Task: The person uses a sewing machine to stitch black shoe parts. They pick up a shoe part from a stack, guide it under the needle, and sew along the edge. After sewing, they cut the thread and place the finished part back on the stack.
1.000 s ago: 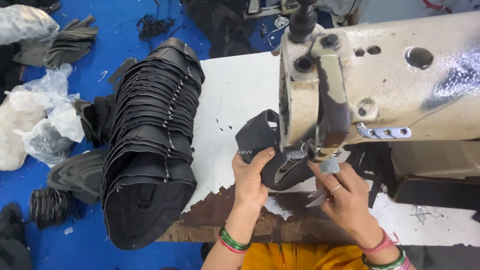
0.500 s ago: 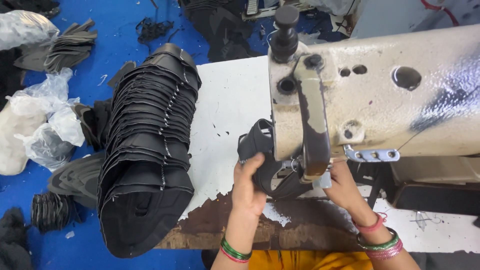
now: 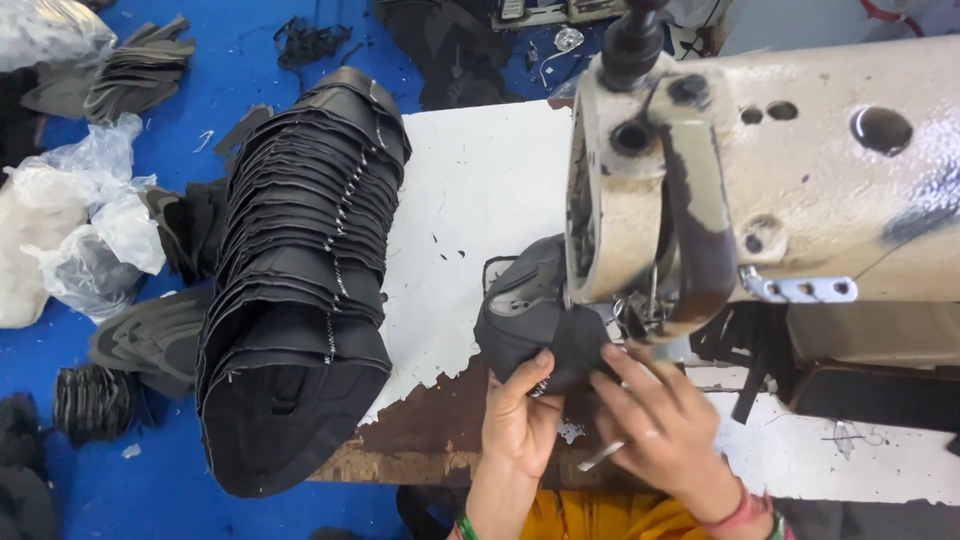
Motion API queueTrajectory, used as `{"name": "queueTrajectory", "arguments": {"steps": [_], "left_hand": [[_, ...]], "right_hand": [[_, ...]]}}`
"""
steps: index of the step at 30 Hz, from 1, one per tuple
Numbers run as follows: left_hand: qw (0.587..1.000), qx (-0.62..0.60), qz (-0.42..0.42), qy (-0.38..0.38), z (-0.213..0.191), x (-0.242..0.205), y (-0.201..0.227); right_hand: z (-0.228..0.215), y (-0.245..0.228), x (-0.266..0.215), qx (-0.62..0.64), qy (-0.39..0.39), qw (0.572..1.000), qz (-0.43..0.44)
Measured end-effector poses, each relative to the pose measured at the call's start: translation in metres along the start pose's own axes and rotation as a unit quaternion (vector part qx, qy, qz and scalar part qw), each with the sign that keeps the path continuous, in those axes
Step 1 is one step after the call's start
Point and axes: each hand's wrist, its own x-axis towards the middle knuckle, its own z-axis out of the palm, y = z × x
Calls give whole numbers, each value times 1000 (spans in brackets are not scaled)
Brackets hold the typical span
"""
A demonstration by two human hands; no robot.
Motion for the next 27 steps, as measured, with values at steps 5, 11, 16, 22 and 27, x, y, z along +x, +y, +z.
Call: {"name": "queueTrajectory", "arguments": {"steps": [5, 11, 16, 22, 27], "left_hand": [[999, -32, -5, 17, -6, -5, -13], [995, -82, -56, 28, 1, -8, -8], [996, -68, -49, 12, -4, -7, -10], [994, -82, -71, 19, -3, -8, -12], [992, -89, -80, 30, -8, -3, -13]], "right_hand": [[-1, -2, 2, -77, -69, 995, 16], [-11, -2, 16, -82, -116, 990, 11], [-21, 1, 20, -89, -198, 976, 18], [-26, 2, 26, -90, -225, 970, -3], [-20, 11, 7, -104, -256, 961, 4]]}}
